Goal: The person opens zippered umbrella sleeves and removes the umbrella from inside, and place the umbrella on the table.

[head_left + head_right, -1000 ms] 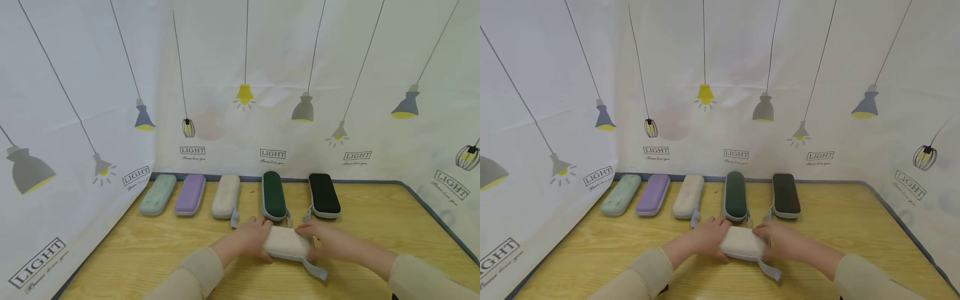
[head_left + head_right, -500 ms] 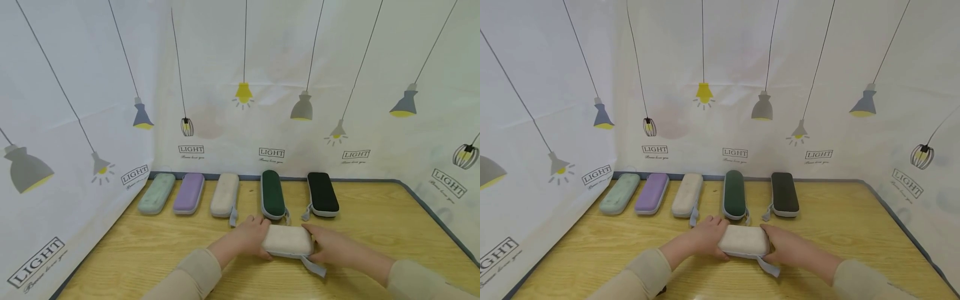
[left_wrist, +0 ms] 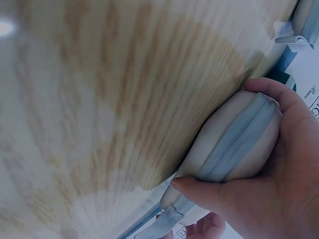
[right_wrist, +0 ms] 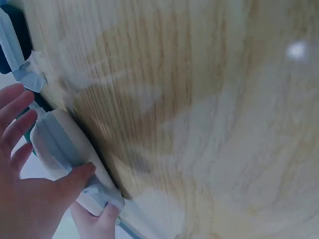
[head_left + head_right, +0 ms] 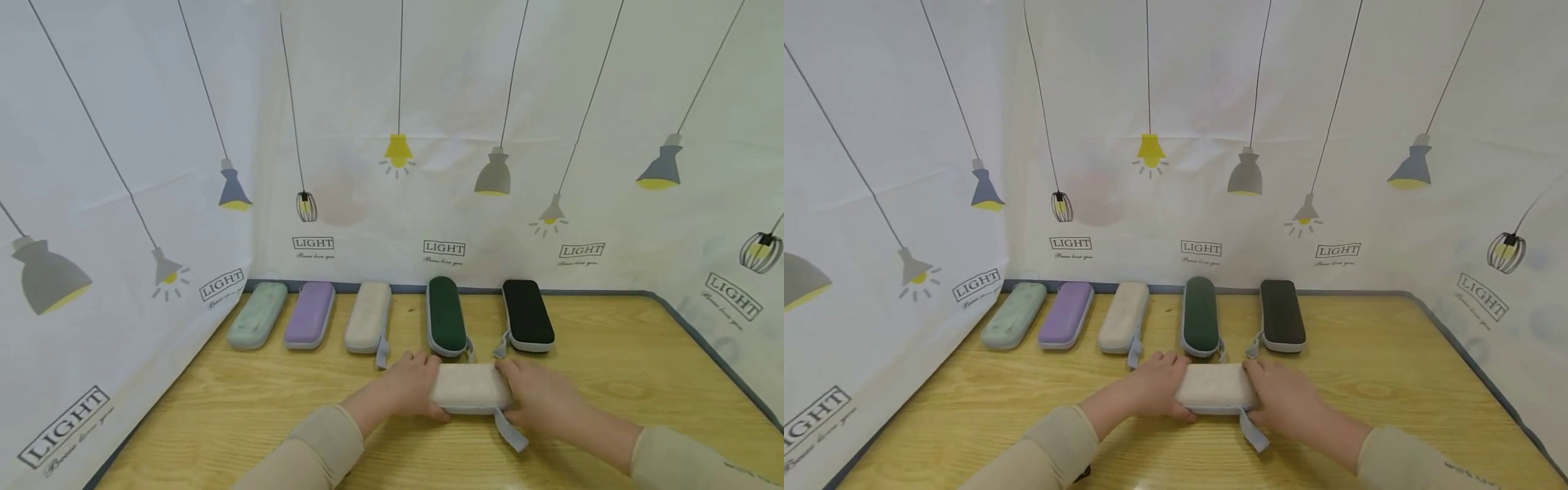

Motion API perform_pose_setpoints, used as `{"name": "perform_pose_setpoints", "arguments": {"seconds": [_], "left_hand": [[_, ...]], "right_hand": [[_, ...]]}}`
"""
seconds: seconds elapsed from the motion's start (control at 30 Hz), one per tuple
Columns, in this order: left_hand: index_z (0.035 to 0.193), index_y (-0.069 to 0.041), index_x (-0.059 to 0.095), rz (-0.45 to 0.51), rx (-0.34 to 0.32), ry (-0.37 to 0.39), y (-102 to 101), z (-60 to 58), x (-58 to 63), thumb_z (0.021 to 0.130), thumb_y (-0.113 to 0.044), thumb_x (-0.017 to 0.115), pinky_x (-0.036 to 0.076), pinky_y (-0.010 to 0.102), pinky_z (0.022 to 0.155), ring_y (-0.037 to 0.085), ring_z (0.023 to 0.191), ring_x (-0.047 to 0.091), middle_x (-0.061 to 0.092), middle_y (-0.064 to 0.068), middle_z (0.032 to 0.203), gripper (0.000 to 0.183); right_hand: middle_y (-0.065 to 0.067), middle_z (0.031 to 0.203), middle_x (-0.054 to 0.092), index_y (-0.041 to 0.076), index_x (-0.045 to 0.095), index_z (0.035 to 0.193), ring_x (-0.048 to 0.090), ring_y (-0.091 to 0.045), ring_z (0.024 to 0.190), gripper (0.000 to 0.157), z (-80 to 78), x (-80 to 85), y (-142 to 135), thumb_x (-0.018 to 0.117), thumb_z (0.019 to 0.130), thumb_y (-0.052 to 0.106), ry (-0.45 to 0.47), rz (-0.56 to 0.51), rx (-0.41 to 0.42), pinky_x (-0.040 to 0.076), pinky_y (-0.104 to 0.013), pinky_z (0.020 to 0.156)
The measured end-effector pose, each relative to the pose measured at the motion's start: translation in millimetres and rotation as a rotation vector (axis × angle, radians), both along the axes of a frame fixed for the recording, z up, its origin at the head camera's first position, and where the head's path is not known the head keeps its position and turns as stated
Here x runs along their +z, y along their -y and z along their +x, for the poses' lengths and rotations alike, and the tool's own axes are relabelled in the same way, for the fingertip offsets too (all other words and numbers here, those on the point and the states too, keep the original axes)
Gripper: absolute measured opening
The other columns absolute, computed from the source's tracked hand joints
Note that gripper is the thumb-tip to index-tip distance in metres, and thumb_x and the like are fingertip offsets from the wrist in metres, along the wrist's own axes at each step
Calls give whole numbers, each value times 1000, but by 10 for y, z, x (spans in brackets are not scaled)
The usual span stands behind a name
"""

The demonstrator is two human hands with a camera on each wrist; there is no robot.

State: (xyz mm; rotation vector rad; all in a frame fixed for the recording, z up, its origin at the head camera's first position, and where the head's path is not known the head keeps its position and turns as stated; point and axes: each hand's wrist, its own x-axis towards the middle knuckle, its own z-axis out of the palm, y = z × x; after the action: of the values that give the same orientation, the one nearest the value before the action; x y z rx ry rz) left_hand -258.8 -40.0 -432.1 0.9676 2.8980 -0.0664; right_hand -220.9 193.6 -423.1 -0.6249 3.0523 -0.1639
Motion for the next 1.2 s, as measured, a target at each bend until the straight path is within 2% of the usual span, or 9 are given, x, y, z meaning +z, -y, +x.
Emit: {"name": "perform_pose_setpoints", "arguments": {"seconds": [0.17, 0.33, 0.5, 0.6, 0.83, 1.0, 1.1, 1.2], "left_hand": [[121, -9, 42, 20, 37, 39, -11, -13, 1, 61, -70, 63, 39, 27, 72, 17, 86, 41, 46, 5, 102, 88], [119, -11, 42, 25, 69, 63, -28, -25, -17, 60, -72, 61, 39, 27, 71, 17, 83, 41, 45, 4, 100, 87], [119, -10, 42, 11, 84, 61, -49, -6, 4, 60, -72, 61, 38, 27, 72, 17, 84, 41, 45, 4, 100, 87], [119, -10, 42, -3, 81, 60, -44, 7, 20, 61, -72, 61, 38, 26, 72, 17, 84, 40, 45, 4, 100, 87], [119, -10, 41, -26, 79, 74, -29, 19, 51, 60, -72, 61, 38, 26, 74, 17, 85, 40, 45, 4, 100, 88], [120, -10, 41, -33, 82, 69, -32, 18, 52, 61, -72, 60, 38, 27, 74, 17, 85, 41, 45, 5, 101, 88], [120, -10, 41, -36, 87, 63, -33, 22, 50, 60, -72, 61, 39, 26, 75, 17, 86, 41, 45, 5, 102, 88], [122, -9, 41, -42, 80, 50, -35, 32, 53, 60, -71, 62, 39, 27, 77, 18, 90, 42, 46, 6, 105, 90]], "right_hand": [[5, 81, 45, 16, 49, 88, 44, -9, 65, 49, 33, 31, 18, 76, 61, 48, -50, 64, -39, 38, -28, 52], [9, 61, 45, 19, 52, 66, 43, -8, 54, 34, 59, 39, 55, 73, 65, 47, -69, 96, -74, 37, -29, 45], [8, 51, 41, 20, 47, 50, 37, -9, 45, 40, 60, 44, 91, 70, 68, 48, -75, 138, -81, 29, -28, 38], [8, 50, 40, 21, 45, 48, 35, -9, 44, 42, 49, 27, 94, 70, 69, 47, -75, 142, -65, 27, -27, 39], [8, 46, 34, 18, 40, 45, 26, -8, 45, 37, 29, 20, 74, 65, 72, 16, -36, 50, -2, 24, -26, 43], [9, 47, 38, 19, 44, 47, 32, -7, 44, 37, 42, 31, 51, 67, 77, 19, -89, 71, 64, 31, -26, 43], [11, 48, 40, 20, 47, 51, 34, -5, 44, 33, 57, 27, 22, 66, 78, 20, -131, 84, 149, 32, -25, 41], [12, 50, 41, 21, 49, 56, 35, -3, 45, 28, 61, 20, -32, 65, 79, 20, -134, 76, 247, 31, -25, 41]]}}
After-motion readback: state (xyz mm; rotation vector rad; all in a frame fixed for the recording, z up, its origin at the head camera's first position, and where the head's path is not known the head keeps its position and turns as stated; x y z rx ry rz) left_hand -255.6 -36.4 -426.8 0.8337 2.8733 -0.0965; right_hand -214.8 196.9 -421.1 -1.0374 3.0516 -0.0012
